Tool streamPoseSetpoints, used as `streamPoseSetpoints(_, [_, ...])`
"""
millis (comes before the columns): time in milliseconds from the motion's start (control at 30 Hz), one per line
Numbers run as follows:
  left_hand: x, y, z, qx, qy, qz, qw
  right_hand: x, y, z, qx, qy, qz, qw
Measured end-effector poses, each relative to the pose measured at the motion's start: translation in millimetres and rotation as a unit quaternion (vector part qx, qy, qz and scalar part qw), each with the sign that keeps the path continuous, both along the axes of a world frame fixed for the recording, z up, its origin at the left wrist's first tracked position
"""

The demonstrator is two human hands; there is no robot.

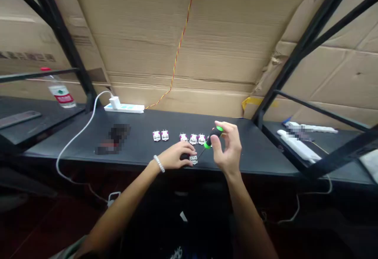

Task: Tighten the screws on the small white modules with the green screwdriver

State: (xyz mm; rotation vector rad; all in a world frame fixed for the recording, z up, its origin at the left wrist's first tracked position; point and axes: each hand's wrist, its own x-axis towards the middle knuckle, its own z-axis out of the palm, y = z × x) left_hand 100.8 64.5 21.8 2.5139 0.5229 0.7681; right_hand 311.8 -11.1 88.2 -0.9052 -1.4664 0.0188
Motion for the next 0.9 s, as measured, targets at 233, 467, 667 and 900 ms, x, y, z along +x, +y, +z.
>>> streamPoseSetpoints(233, [0.1, -0.2, 0.5, -0.007, -0.002, 0.003, 1.0, 2.5, 1.8, 0.8, -0.042, -0.009, 0.056, 0.997])
streamPoseSetpoints(467, [-0.1, -0.2, 1.3, -0.011, 0.001, 0.005, 1.0, 4.5, 1.8, 1.2, 0.0, -0.011, -0.036, 0.999])
streamPoseSetpoints(667, [-0.3, 0.1, 2.0, -0.02, -0.002, 0.002, 1.0, 7.7, -4.0, 3.9, -0.066, -0.029, 0.072, 0.995])
streamPoseSetpoints(900, [-1.0, 0.2, 1.3, -0.025, -0.006, 0.006, 1.0, 8.6, -5.6, 5.6, 0.0, -0.039, -0.044, 0.998])
